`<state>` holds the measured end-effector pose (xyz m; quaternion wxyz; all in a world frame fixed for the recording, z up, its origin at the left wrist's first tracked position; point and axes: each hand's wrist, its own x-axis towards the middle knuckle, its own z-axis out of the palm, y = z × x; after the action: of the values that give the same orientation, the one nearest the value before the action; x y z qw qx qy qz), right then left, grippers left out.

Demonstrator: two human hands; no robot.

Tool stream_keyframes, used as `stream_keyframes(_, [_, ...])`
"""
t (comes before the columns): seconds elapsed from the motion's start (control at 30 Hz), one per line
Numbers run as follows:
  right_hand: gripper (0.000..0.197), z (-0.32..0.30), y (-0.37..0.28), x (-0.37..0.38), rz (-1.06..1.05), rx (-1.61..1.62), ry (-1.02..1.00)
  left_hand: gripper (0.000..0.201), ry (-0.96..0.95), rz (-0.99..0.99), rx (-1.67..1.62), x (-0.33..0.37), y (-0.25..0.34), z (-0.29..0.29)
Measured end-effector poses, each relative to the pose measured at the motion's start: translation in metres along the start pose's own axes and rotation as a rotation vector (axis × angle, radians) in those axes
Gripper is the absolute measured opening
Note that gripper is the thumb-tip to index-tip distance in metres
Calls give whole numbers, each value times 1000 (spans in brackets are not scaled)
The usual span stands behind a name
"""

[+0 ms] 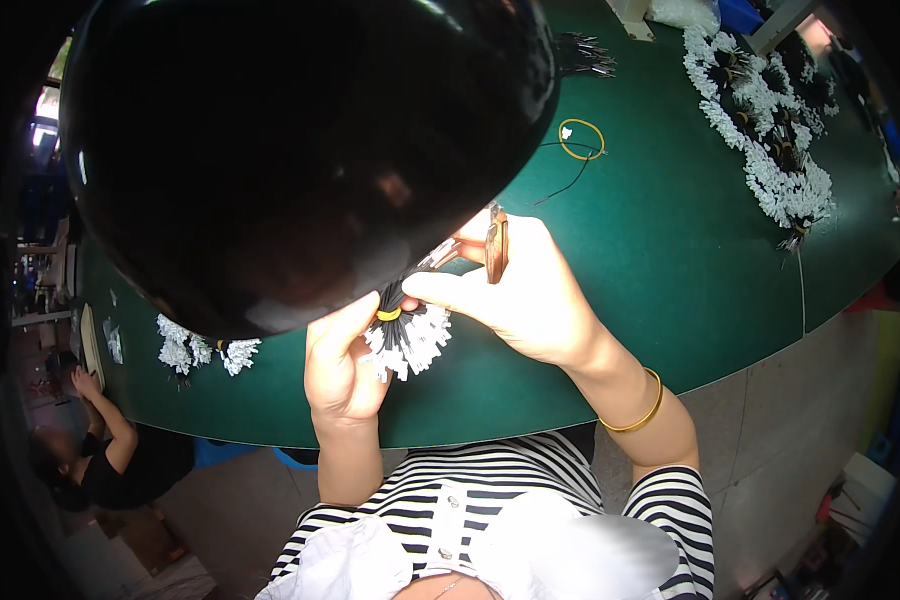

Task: Assembling small white floral-shaped components by hand and using a tool at a workbench.

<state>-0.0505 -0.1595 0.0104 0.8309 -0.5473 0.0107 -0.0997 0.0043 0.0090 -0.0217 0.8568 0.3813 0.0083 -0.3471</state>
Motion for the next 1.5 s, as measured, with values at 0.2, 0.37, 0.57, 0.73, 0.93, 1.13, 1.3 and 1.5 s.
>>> stream_keyframes(0.2, [15,-2,9,1,50,23,36,25,34,-39,-42,-1,8,12])
stream_keyframes(0.37, [24,16,-6,2,-24,-10,126,19,3,15,53,-7,9,6])
stream_keyframes(0.57, [19,4,11,1,39,-159,46,21,-22,266,298,-6,6,28])
stream_keyframes(0.73, [16,0,9,2,62,-17,46,24,-70,250,136,-7,8,22])
stream_keyframes(0.93, [16,-4,1,-4,102,-175,89,21,-59,236,179,-5,7,25])
stream_keyframes(1.13, [22,1,-2,-1,2,-284,-66,15,-48,289,419,-10,7,21])
stream_keyframes(1.3, [18,-1,1,-1,-45,-321,-120,11,-5,261,391,-6,6,28])
stream_keyframes(1.5, [12,0,6,2,119,-64,-59,7,27,271,431,-7,8,24])
